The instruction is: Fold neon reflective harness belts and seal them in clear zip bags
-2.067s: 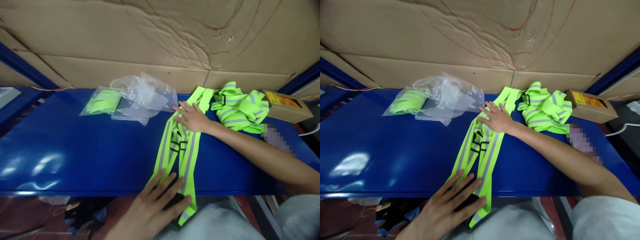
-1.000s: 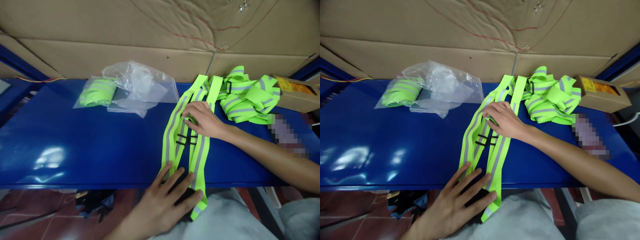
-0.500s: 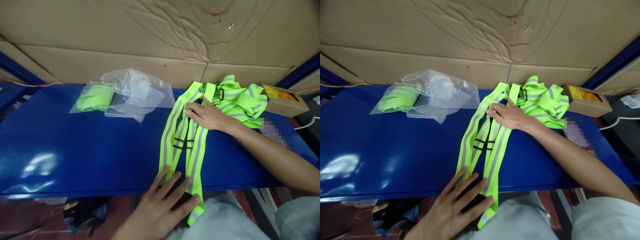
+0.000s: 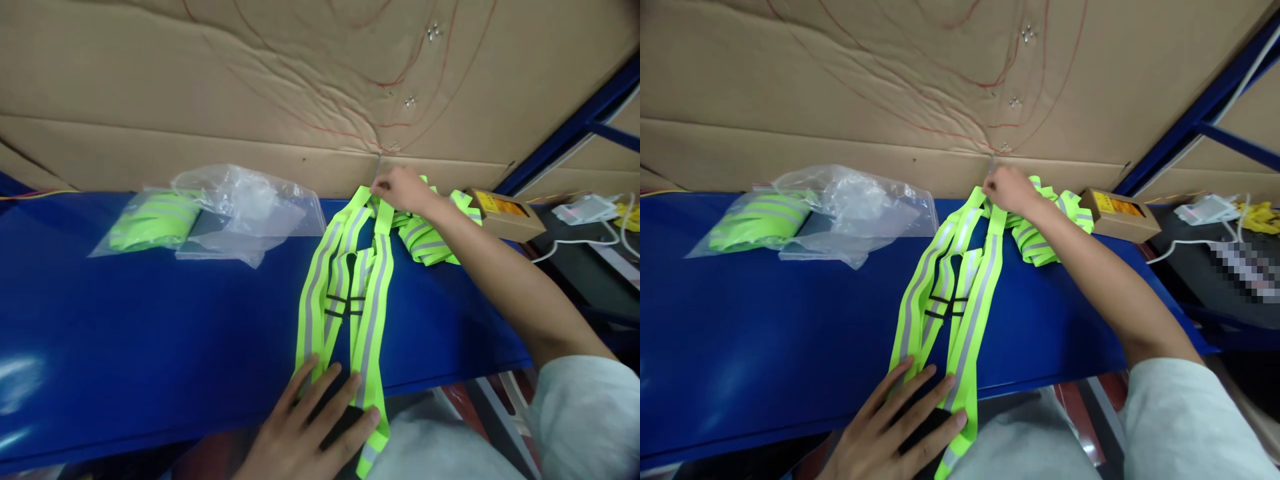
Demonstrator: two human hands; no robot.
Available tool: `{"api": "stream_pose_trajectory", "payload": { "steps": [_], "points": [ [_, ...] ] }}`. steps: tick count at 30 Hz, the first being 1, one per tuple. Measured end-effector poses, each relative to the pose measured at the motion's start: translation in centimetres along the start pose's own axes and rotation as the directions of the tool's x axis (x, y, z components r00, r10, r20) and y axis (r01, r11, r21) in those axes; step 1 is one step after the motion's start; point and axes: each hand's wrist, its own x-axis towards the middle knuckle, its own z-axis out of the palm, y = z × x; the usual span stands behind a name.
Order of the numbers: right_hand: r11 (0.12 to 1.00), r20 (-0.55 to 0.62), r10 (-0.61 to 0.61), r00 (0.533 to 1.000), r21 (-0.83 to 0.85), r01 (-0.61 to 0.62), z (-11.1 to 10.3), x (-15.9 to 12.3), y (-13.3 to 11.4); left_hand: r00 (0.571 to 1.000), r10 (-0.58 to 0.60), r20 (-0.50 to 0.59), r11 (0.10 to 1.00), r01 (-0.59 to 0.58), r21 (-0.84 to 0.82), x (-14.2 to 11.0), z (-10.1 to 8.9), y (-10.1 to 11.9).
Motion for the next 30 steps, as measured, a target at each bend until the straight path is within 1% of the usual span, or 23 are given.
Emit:
{"api": "stream_pose_trajectory", "payload": {
  "steps": [2,4,6,8,10,12,15,17,18,20,23,24,25,26,27,28,29,30],
  "points": [
    [0.997,0.138,-0.046,0.989,-0.053,0.053,1.1,0.7,-0.4,1.000,0.003,-0.006,1.000,-0.003,0.011,-0.1,0.1,0.0],
    [0.993,0.192,-0.057,0.980,-0.087,0.075,2.4,0.9,-1.1,0.999,0.019,0.025,1.000,-0.020,0.024,-0.1,0.1,-0.1],
    [0.987,0.207,-0.047,0.977,-0.138,0.076,3.7,0.8,-1.5,0.999,0.018,0.031,1.000,-0.019,0.024,-0.1,0.3,0.0],
    [0.981,0.197,-0.038,0.980,-0.178,0.074,4.8,0.7,-1.6,1.000,-0.008,0.006,1.000,0.008,0.015,-0.2,0.4,0.0],
    [0.978,0.179,-0.038,0.983,-0.194,0.073,5.5,0.8,-1.4,1.000,-0.015,-0.007,1.000,0.015,0.020,-0.3,0.5,0.1],
    [0.978,0.161,-0.038,0.986,-0.198,0.070,5.8,1.3,-1.1,1.000,0.000,0.018,0.999,-0.001,0.040,-0.3,0.3,0.0],
    [0.979,0.137,-0.025,0.990,-0.198,0.052,5.3,2.3,-1.1,0.997,0.031,0.076,0.997,-0.036,0.064,-0.3,-0.2,-0.1],
    [0.981,0.130,-0.007,0.991,-0.189,0.032,4.4,2.6,-1.5,0.995,0.036,0.093,0.997,-0.042,0.069,-0.2,-0.4,-0.2],
    [0.983,0.129,0.002,0.992,-0.183,0.021,3.8,2.5,-1.9,0.996,0.033,0.086,0.997,-0.039,0.068,-0.2,-0.4,-0.3],
    [0.984,0.105,0.022,0.994,-0.177,-0.003,2.3,1.7,-2.8,0.997,0.031,0.074,0.997,-0.036,0.066,-0.1,-0.4,-0.3],
    [0.986,0.006,0.030,1.000,-0.165,-0.028,0.5,-0.8,-4.7,0.997,0.028,0.078,0.998,-0.033,0.061,-0.2,-0.3,-0.2],
    [0.991,-0.015,-0.005,1.000,-0.132,0.003,0.1,-1.8,-5.4,0.996,0.025,0.081,0.998,-0.030,0.058,-0.2,-0.3,-0.2],
    [0.994,-0.001,-0.091,0.996,-0.053,0.090,-0.1,-2.8,-6.0,0.996,0.024,0.087,0.998,-0.029,0.055,-0.2,-0.3,-0.2],
    [0.979,0.054,-0.201,0.978,0.037,0.199,-0.2,-3.7,-6.5,0.996,0.024,0.087,0.998,-0.029,0.052,-0.3,-0.3,-0.2],
    [0.949,0.126,-0.304,0.944,0.122,0.289,-0.2,-4.4,-6.9,0.996,0.020,0.084,0.998,-0.024,0.052,-0.3,-0.3,-0.1],
    [0.920,0.185,-0.378,0.907,0.181,0.347,0.0,-5.0,-7.1,0.997,0.012,0.074,0.999,-0.016,0.050,-0.3,-0.2,-0.1],
    [0.905,0.231,-0.416,0.880,0.201,0.375,0.3,-5.4,-7.1,0.998,0.000,0.065,0.999,-0.003,0.048,-0.4,-0.1,-0.1],
    [0.904,0.256,-0.423,0.869,0.189,0.384,0.8,-5.6,-7.0,0.998,-0.009,0.060,0.999,0.006,0.046,-0.4,-0.1,0.0]
  ]
}}
